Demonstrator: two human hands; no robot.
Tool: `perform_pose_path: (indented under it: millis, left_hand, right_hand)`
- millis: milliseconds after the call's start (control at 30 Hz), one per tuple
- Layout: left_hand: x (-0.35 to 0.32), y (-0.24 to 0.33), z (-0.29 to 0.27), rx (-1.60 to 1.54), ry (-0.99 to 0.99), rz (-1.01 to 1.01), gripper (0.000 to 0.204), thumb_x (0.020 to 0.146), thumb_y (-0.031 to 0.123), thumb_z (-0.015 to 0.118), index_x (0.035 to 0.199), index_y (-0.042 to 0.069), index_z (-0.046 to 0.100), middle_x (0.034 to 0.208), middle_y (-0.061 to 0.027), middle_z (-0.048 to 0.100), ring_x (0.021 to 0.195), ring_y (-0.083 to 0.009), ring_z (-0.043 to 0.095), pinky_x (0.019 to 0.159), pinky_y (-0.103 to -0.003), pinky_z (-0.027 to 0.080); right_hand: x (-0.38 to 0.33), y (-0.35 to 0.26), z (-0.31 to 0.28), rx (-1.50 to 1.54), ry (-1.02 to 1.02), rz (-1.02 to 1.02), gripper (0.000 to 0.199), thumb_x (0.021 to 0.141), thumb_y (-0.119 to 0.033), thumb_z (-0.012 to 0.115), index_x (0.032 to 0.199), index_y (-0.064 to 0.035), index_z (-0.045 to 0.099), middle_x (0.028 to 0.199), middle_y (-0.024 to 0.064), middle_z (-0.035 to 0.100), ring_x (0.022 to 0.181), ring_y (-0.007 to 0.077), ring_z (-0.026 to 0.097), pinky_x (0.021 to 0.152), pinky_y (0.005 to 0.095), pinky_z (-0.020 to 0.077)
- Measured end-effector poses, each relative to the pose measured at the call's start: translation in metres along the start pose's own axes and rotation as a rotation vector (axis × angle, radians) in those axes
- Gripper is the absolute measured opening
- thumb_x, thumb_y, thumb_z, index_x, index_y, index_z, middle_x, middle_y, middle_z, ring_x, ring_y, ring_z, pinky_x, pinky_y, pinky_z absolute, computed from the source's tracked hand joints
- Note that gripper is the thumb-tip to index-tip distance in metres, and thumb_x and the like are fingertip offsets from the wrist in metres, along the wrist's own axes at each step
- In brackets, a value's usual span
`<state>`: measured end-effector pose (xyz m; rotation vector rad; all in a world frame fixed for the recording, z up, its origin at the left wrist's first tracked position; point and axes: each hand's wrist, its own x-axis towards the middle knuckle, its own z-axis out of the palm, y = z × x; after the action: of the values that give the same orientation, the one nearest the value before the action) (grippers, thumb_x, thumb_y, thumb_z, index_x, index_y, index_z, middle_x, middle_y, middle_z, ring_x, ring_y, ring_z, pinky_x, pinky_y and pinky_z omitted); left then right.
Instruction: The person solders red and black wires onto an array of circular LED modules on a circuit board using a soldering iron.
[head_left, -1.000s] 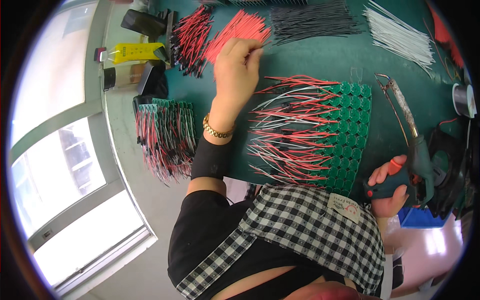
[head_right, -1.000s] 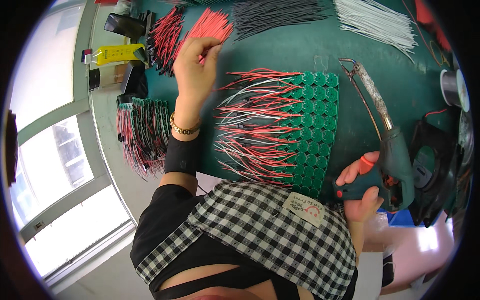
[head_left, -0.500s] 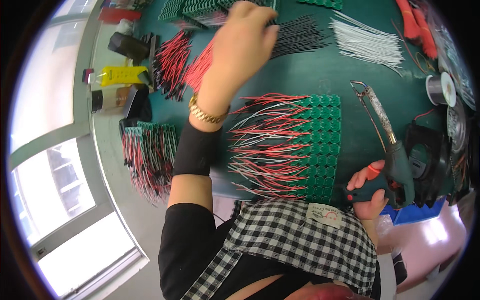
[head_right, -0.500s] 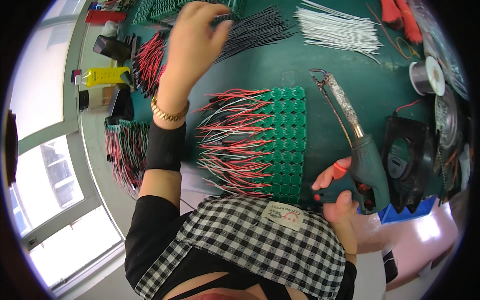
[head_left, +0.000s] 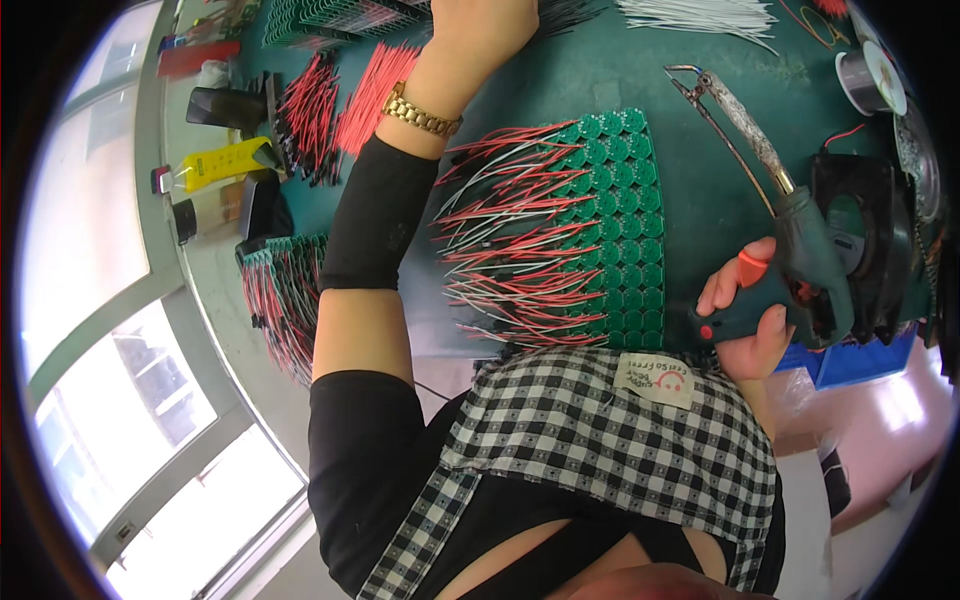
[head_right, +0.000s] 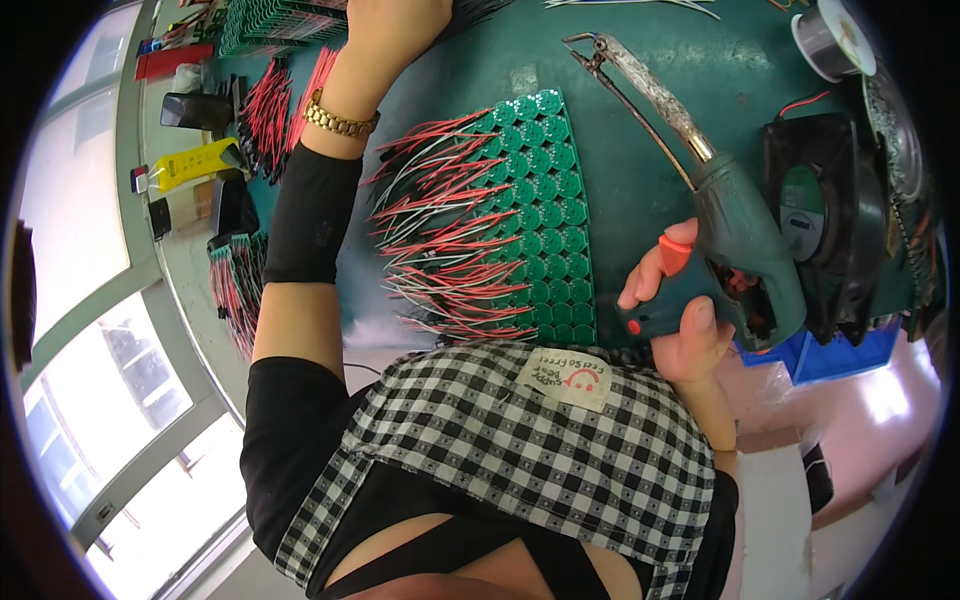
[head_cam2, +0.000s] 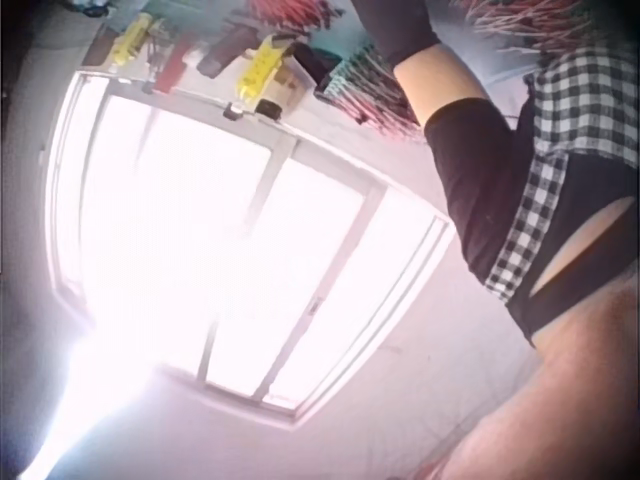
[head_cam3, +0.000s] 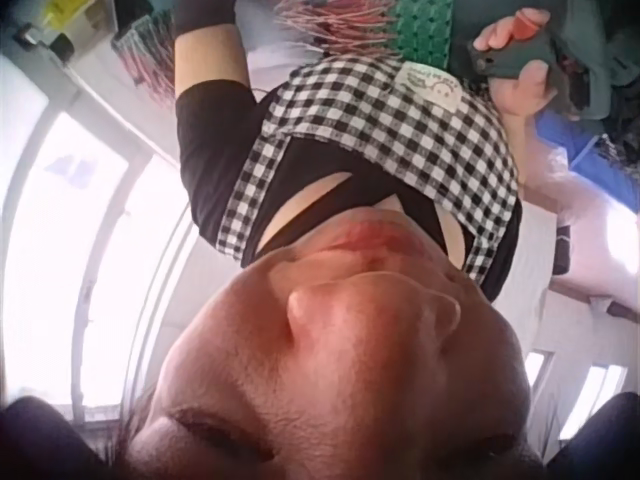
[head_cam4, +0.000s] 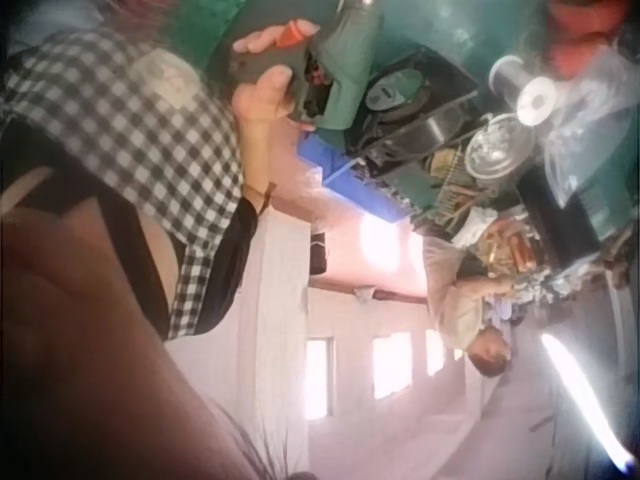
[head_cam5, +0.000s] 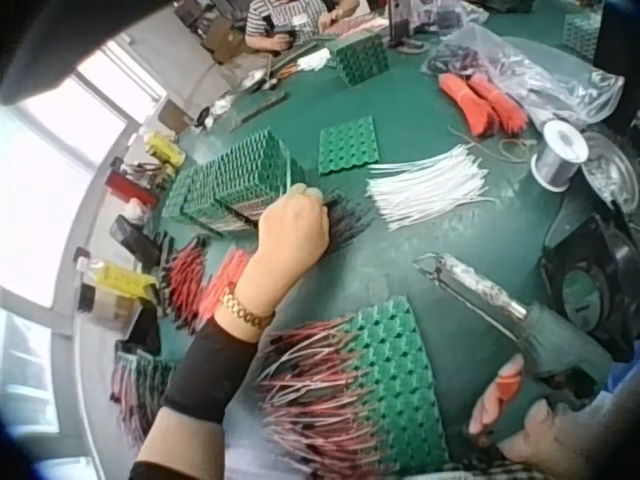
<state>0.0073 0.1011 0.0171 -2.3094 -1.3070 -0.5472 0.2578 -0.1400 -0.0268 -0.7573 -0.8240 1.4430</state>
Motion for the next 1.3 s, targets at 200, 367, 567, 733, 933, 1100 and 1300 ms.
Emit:
perform_pose_path:
  millis: [200,367,567,733,933,1100,1300]
  left_hand:
    - [-0.007,0.006,-0.012,0.019,0.133,0.105,0.011,0.08,0.005,0.051,0.089,0.002,0.047,0.072,-0.0143,0.051,0.069,-0.0334,0.054,0.062,-0.041,0.044]
    - [-0.006,0.013,-0.049,-0.157,0.088,0.119,0.009,0.08,0.006,0.051,0.089,0.004,0.048,0.071,-0.0131,0.05,0.068,-0.0316,0.055,0.058,-0.04,0.044]
    - [-0.009,0.025,-0.093,0.117,-0.399,0.28,0.006,0.073,0.01,0.055,0.068,0.007,0.057,0.07,-0.0091,0.056,0.064,-0.027,0.059,0.054,-0.037,0.045]
    - [-0.029,0.052,-0.057,0.049,-0.299,0.308,0.013,0.075,0.012,0.056,0.063,0.008,0.06,0.068,-0.0078,0.06,0.061,-0.0209,0.061,0.051,-0.031,0.048]
    - [-0.065,0.052,-0.059,-0.415,-0.279,-0.086,0.011,0.074,0.013,0.067,0.081,0.005,0.063,0.077,-0.0085,0.061,0.063,-0.0204,0.059,0.057,-0.031,0.046]
    - [-0.088,0.069,-0.065,-0.76,-0.241,-0.355,0.011,0.074,0.007,0.067,0.082,0.0,0.062,0.075,-0.0061,0.062,0.061,-0.0085,0.056,0.054,-0.021,0.044]
    - [-0.095,0.076,-0.06,-0.812,-0.193,-0.383,0.01,0.072,0.003,0.068,0.079,0.001,0.062,0.073,-0.001,0.058,0.062,-0.0039,0.054,0.052,-0.017,0.04]
  right_hand:
    - [0.001,0.0,0.004,0.027,0.007,0.018,0.064,0.083,-0.049,0.057,0.117,0.0014,0.039,0.074,0.0098,0.051,0.062,0.0169,0.053,0.058,0.0284,0.0464]
    - [0.0,0.001,0.001,0.036,0.017,0.057,0.064,0.082,-0.048,0.059,0.117,0.0016,0.041,0.073,0.0099,0.052,0.062,0.0173,0.054,0.057,0.0287,0.0467]
    - [0.001,0.004,-0.002,0.015,0.016,0.032,0.063,0.083,-0.048,0.057,0.116,0.0025,0.04,0.073,0.0107,0.052,0.061,0.0177,0.054,0.056,0.0279,0.0464]
    - [0.0,0.004,-0.007,-0.009,-0.069,0.036,0.065,0.086,-0.05,0.051,0.122,0.0019,0.035,0.075,0.0091,0.049,0.065,0.0175,0.051,0.061,0.0275,0.0436]
    - [-0.006,0.001,-0.008,-0.011,-0.054,0.067,0.066,0.087,-0.051,0.05,0.122,0.0022,0.035,0.074,0.009,0.049,0.063,0.0173,0.051,0.06,0.0274,0.0436]
    - [-0.012,-0.007,-0.004,0.002,0.003,0.112,0.063,0.082,-0.047,0.059,0.117,0.0035,0.041,0.073,0.01,0.052,0.062,0.0173,0.053,0.056,0.0278,0.046]
    - [-0.019,-0.015,-0.007,-0.184,-0.074,0.2,0.066,0.081,-0.047,0.062,0.117,0.003,0.039,0.075,0.0095,0.051,0.064,0.0169,0.052,0.058,0.0285,0.0449]
